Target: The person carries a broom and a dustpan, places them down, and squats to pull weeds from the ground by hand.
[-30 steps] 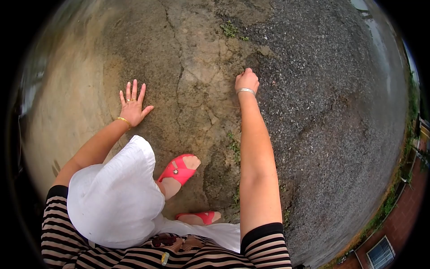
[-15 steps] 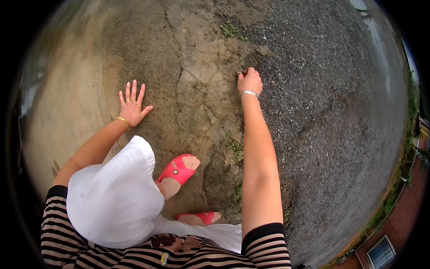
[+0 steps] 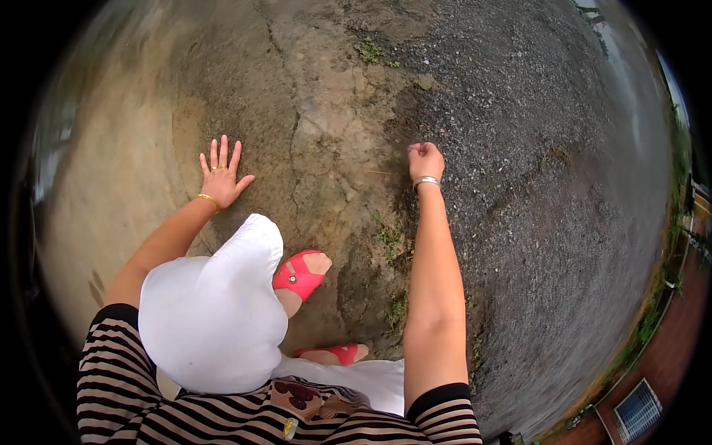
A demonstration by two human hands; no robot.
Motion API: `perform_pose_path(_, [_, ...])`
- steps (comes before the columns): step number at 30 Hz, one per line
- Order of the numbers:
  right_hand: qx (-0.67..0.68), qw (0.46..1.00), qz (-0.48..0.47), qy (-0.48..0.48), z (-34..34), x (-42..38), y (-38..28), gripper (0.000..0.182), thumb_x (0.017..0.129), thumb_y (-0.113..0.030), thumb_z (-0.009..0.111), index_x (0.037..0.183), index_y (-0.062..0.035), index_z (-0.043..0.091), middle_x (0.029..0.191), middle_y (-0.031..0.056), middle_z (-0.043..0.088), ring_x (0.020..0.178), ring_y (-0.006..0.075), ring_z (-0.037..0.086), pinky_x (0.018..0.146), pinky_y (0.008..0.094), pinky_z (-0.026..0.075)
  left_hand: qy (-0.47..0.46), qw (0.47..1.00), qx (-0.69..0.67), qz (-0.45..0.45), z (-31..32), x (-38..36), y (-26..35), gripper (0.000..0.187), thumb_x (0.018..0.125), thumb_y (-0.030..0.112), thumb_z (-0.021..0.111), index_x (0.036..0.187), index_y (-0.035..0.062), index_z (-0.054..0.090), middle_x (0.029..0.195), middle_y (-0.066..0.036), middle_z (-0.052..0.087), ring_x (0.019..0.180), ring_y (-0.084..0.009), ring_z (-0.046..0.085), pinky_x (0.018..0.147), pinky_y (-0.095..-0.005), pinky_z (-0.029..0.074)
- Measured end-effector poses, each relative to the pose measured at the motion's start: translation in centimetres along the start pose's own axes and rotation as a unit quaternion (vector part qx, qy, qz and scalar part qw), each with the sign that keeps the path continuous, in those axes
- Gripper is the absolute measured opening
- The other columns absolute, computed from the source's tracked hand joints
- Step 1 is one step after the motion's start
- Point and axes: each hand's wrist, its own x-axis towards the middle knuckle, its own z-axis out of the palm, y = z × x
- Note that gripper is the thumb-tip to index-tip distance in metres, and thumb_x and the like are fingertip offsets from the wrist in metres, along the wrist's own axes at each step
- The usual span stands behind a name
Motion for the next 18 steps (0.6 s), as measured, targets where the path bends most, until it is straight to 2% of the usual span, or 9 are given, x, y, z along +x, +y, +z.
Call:
perform_pose_path(2, [0.139,0.978,0.094,-0.123,-2.0,-2.7,0.9,0.014,0.074,-0.014,0.067,0.082,-0.0024,0.064,0.078,0.0075,0.068,0.068,0.0176,0.064,0.07,0.0293,0.05,0.001,1.0,-0.008,0.0,-0.1,0.0,0.1,0.084,0.087,0.056,0.046,0.148,0.0164,0.006,0.153,-0.015,-0.008,0.14,-0.0372,-0.007,0.107,-0.0613,-0.001])
perform_pose_path(4, [0.11,0.965,0.092,-0.22,-4.1,-4.8,1.9,0.018,0.072,-0.013,0.068,0.088,-0.0039,0.067,0.085,0.0081,0.069,0.076,0.0202,0.066,0.074,0.0298,0.05,-0.034,0.999,-0.012,-0.01,-1.5,-0.1,0.9,0.083,0.086,0.052,0.051,0.148,0.016,0.008,0.153,-0.014,-0.006,0.141,-0.0354,-0.004,0.107,-0.0612,0.001])
perform_pose_path(5, [-0.012,0.98,0.013,-0.198,-5.3,-5.8,2.0,0.021,0.072,-0.014,0.068,0.092,-0.0063,0.067,0.088,0.0079,0.069,0.08,0.0219,0.065,0.077,0.031,0.05,-0.045,0.999,-0.012,-0.018,-2.6,0.0,0.8,0.083,0.086,0.051,0.053,0.148,0.0158,0.01,0.154,-0.014,-0.005,0.141,-0.0345,-0.003,0.107,-0.0612,0.003])
perform_pose_path(6, [-0.132,0.974,-0.066,-0.17,-6.2,-6.0,1.6,0.026,0.072,-0.015,0.068,0.097,-0.0086,0.068,0.092,0.0077,0.069,0.085,0.0237,0.065,0.08,0.0322,0.05,0.004,0.999,-0.051,0.008,-2.7,0.5,0.4,0.081,0.084,0.046,0.057,0.147,0.0176,0.014,0.154,-0.014,-0.002,0.141,-0.0325,0.002,0.107,-0.061,0.005])
perform_pose_path(8, [-0.199,0.969,-0.055,-0.134,-7.7,-5.1,-0.1,0.03,0.071,-0.016,0.068,0.101,-0.0125,0.069,0.094,0.0087,0.069,0.092,0.0262,0.064,0.084,0.0344,0.049,0.085,0.994,-0.066,0.021,-3.6,2.9,-0.8,0.08,0.084,0.044,0.059,0.147,0.019,0.017,0.154,-0.013,-0.002,0.142,-0.0309,0.003,0.107,-0.0602,0.006])
perform_pose_path(10, [-0.21,0.969,-0.072,-0.109,-8.0,-3.0,-2.4,0.021,0.074,-0.016,0.063,0.093,-0.0112,0.07,0.092,0.0108,0.068,0.09,0.0266,0.064,0.083,0.0351,0.049,0.129,0.983,-0.13,-0.032,-4.5,7.2,-2.1,0.079,0.084,0.042,0.059,0.147,0.019,0.016,0.154,-0.013,-0.001,0.141,-0.0315,0.003,0.108,-0.0593,0.006])
perform_pose_path(14, [-0.239,0.958,-0.108,-0.113,-6.0,0.5,-9.9,0.019,0.077,-0.016,0.06,0.094,-0.012,0.069,0.093,0.0115,0.068,0.09,0.0292,0.064,0.082,0.0373,0.05,-0.011,0.989,-0.134,-0.062,-8.8,12.5,-2.0,0.089,0.08,0.05,0.062,0.148,0.0205,0.012,0.154,-0.013,-0.005,0.142,-0.0304,0.0,0.108,-0.0585,0.006])
perform_pose_path(16, [-0.291,0.934,-0.16,-0.134,-3.5,2.5,-12.7,0.019,0.079,-0.018,0.057,0.094,-0.0131,0.066,0.096,0.0126,0.066,0.091,0.0325,0.061,0.081,0.0411,0.049,-0.103,0.986,-0.115,-0.057,-9.4,13.3,-1.4,0.092,0.081,0.061,0.054,0.148,0.0221,0.005,0.153,-0.012,-0.011,0.142,-0.0281,-0.008,0.109,-0.057,0.001])
perform_pose_path(18, [-0.324,0.913,-0.223,-0.113,-0.9,3.7,-15.8,0.022,0.079,-0.017,0.055,0.098,-0.0154,0.065,0.101,0.0109,0.061,0.097,0.0314,0.058,0.083,0.0407,0.048,-0.061,0.992,-0.093,-0.054,-7.4,13.3,-0.8,0.094,0.08,0.063,0.052,0.148,0.0195,0.004,0.153,-0.015,-0.011,0.141,-0.0314,-0.009,0.108,-0.0591,0.001])
